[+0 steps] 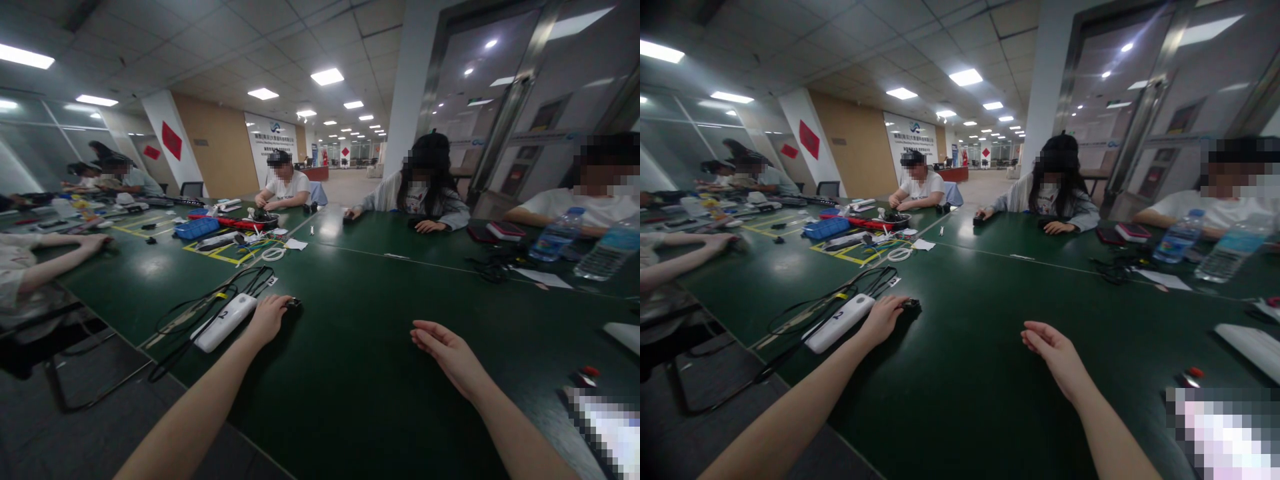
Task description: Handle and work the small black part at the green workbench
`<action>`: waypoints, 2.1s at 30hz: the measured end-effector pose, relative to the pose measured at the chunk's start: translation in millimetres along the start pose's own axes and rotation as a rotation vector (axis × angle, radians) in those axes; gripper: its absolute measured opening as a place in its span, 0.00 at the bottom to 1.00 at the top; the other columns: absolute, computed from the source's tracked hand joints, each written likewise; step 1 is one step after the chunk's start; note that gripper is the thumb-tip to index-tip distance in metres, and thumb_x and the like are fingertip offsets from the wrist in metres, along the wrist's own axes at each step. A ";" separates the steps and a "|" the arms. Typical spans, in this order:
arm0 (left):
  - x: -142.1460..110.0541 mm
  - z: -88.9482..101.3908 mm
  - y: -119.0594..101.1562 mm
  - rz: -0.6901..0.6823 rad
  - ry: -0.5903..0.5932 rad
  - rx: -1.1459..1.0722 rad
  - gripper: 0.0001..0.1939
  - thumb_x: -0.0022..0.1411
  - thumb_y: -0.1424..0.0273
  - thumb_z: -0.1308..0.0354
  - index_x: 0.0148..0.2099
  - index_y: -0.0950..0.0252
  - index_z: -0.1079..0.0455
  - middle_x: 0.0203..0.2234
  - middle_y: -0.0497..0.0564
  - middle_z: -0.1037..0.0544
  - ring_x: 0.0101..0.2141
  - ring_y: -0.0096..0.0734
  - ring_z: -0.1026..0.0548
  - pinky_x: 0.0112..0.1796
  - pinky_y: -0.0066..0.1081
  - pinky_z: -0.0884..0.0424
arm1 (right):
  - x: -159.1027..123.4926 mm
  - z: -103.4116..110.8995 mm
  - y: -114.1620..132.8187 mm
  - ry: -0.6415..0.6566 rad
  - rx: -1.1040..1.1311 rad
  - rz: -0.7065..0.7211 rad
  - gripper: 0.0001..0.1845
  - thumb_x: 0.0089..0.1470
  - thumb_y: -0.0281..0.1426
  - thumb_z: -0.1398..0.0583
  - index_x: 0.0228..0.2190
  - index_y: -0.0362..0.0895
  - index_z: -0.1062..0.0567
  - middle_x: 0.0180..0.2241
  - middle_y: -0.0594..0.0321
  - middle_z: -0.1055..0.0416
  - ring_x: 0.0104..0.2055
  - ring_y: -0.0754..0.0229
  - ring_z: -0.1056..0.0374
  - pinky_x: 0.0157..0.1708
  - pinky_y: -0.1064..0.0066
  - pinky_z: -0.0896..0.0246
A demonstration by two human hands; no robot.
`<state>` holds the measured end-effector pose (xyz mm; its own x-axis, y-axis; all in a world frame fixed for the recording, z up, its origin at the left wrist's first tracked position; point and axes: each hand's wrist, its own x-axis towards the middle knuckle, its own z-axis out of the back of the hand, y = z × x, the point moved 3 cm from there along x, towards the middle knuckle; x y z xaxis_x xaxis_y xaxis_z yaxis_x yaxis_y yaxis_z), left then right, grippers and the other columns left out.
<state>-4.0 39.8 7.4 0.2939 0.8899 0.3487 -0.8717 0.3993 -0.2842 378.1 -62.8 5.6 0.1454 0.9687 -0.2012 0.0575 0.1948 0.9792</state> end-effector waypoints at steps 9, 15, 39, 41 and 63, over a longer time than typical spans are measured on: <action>0.1 1.3 -2.0 0.047 -0.063 -0.099 0.07 0.56 0.73 0.48 0.39 0.66 0.36 0.32 0.51 0.28 0.37 0.33 0.31 0.42 0.34 0.38 | -2.9 -3.5 3.1 -0.001 -0.001 0.013 0.17 0.42 0.37 0.37 0.37 0.47 0.27 0.36 0.61 0.27 0.43 0.54 0.33 0.45 0.62 0.38; 0.2 2.1 -2.1 0.018 -0.072 -0.100 0.07 0.56 0.72 0.49 0.39 0.66 0.34 0.33 0.51 0.27 0.37 0.33 0.31 0.42 0.34 0.37 | -3.2 -3.4 4.1 -0.022 0.006 0.013 0.17 0.41 0.37 0.37 0.36 0.47 0.26 0.35 0.61 0.27 0.42 0.54 0.32 0.44 0.62 0.38; -1.5 1.1 -4.9 0.048 0.026 -0.104 0.13 0.54 0.63 0.47 0.42 0.62 0.34 0.33 0.51 0.26 0.37 0.35 0.30 0.39 0.34 0.36 | -2.6 -4.6 3.7 -0.026 0.003 0.012 0.16 0.41 0.36 0.37 0.36 0.47 0.26 0.35 0.60 0.26 0.42 0.54 0.32 0.45 0.61 0.38; -1.8 1.9 -4.6 0.046 0.027 -0.110 0.13 0.55 0.64 0.48 0.42 0.63 0.34 0.33 0.51 0.26 0.37 0.35 0.30 0.39 0.34 0.36 | -2.4 -4.5 3.3 -0.025 -0.002 0.008 0.16 0.41 0.36 0.37 0.36 0.47 0.26 0.36 0.60 0.26 0.42 0.53 0.32 0.44 0.61 0.38; -5.6 5.6 -22.6 -0.057 0.084 0.060 0.07 0.57 0.72 0.50 0.40 0.64 0.35 0.37 0.53 0.28 0.40 0.37 0.33 0.42 0.35 0.39 | -0.9 -2.9 2.1 -0.022 -0.006 -0.003 0.19 0.40 0.37 0.36 0.37 0.47 0.26 0.37 0.59 0.27 0.44 0.51 0.33 0.45 0.60 0.37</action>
<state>11.8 24.7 16.9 0.3736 0.8824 0.2860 -0.8736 0.4383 -0.2113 375.3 -62.8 7.9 0.1674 0.9645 -0.2043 0.0521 0.1982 0.9788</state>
